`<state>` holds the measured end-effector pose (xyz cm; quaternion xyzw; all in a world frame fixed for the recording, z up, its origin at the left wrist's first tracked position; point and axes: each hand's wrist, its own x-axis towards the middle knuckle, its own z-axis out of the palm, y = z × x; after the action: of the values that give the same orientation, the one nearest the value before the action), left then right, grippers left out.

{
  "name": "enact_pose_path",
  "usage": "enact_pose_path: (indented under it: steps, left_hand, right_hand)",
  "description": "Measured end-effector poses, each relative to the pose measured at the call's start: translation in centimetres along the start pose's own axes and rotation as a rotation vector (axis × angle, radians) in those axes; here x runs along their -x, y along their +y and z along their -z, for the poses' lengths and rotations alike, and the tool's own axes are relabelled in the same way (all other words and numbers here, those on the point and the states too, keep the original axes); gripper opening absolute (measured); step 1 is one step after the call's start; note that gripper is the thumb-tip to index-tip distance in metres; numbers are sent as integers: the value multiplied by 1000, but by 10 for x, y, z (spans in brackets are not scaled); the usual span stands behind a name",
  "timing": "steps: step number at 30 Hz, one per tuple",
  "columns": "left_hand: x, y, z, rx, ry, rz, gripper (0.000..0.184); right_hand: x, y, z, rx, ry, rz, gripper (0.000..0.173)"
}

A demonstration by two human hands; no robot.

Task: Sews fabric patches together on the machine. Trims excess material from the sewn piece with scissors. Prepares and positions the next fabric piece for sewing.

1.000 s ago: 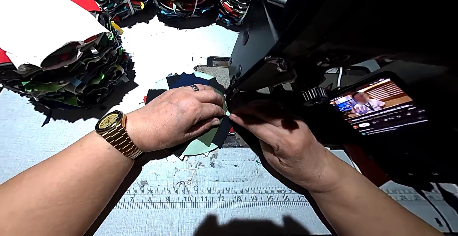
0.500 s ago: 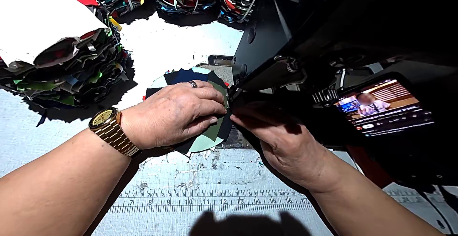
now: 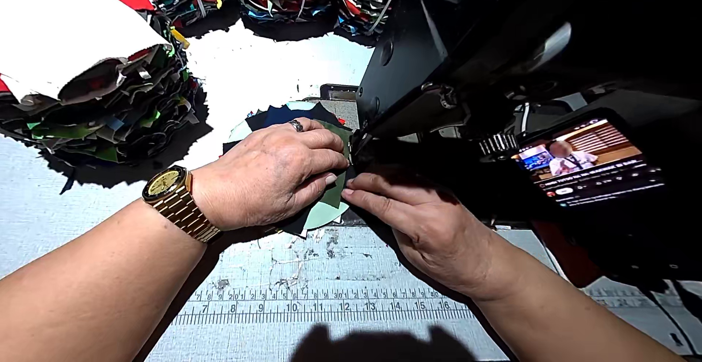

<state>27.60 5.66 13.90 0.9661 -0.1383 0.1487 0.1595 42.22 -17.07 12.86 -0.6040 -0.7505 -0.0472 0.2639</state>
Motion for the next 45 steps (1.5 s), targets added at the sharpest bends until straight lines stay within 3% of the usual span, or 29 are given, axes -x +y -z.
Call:
enact_pose_path:
  steps: [9,17,34,45]
  left_hand:
    - [-1,3,-3,-20,26,18,37]
    - [1,-1,2,40,11,-88,33]
    - [-6,12,-2,-98,7,71,38]
    - [-5,9,-7,-114,3,99,43]
  right_hand:
    - [0,-1,2,10,70,4,33]
    - [-1,-4,-2,-1,-7,23,33]
    - [1,5,1,77,81,-56,25]
    - [-1,5,2,164,53,-109,29]
